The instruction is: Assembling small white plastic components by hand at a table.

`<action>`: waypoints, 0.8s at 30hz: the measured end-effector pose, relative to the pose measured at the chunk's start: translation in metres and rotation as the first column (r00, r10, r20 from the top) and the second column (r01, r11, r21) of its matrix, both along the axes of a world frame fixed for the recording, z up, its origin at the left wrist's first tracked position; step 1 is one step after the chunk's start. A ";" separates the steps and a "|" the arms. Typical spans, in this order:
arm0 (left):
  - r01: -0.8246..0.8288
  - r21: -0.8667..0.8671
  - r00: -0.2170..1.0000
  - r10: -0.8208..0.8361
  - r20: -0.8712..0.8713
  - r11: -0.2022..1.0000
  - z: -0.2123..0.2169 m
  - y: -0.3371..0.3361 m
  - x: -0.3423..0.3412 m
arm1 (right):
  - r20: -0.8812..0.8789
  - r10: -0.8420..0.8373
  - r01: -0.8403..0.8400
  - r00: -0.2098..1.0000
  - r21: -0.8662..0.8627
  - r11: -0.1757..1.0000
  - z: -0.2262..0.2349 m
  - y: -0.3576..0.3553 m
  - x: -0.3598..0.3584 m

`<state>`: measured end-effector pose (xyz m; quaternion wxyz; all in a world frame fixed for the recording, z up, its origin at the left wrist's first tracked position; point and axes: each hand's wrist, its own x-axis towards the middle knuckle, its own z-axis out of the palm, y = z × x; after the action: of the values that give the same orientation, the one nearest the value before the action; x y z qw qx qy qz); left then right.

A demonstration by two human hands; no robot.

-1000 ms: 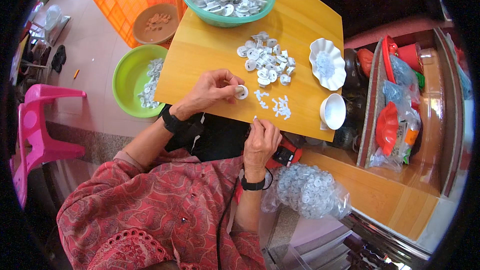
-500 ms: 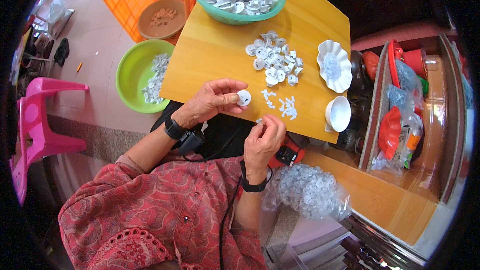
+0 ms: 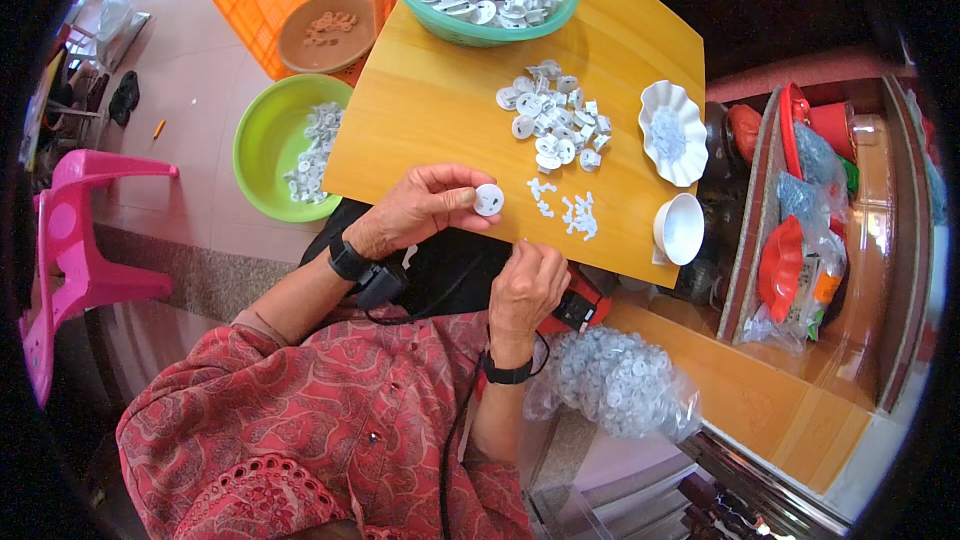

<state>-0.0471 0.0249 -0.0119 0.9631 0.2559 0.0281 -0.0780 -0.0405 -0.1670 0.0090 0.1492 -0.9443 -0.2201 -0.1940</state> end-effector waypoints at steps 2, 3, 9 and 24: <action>-0.007 0.011 1.000 0.007 0.019 1.000 -0.002 -0.001 -0.001 | 0.019 -0.001 0.000 1.000 0.027 1.000 0.000 0.001 0.000; -0.007 0.000 1.000 0.007 0.020 1.000 0.000 0.000 -0.001 | -0.099 -0.008 0.029 0.995 0.211 0.977 0.005 0.004 -0.001; 0.020 0.023 1.000 -0.020 0.000 1.000 0.000 -0.001 -0.003 | -0.353 0.160 0.125 0.922 0.662 0.739 0.036 0.033 -0.006; 0.047 0.052 0.999 -0.046 -0.021 0.998 0.000 -0.004 -0.006 | -0.342 0.180 0.127 0.922 0.708 0.694 0.033 0.044 -0.001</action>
<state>-0.0531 0.0207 -0.0122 0.9537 0.2809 0.0338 -0.1021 -0.0414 -0.1225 0.0421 0.5493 -0.8256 -0.1067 -0.0724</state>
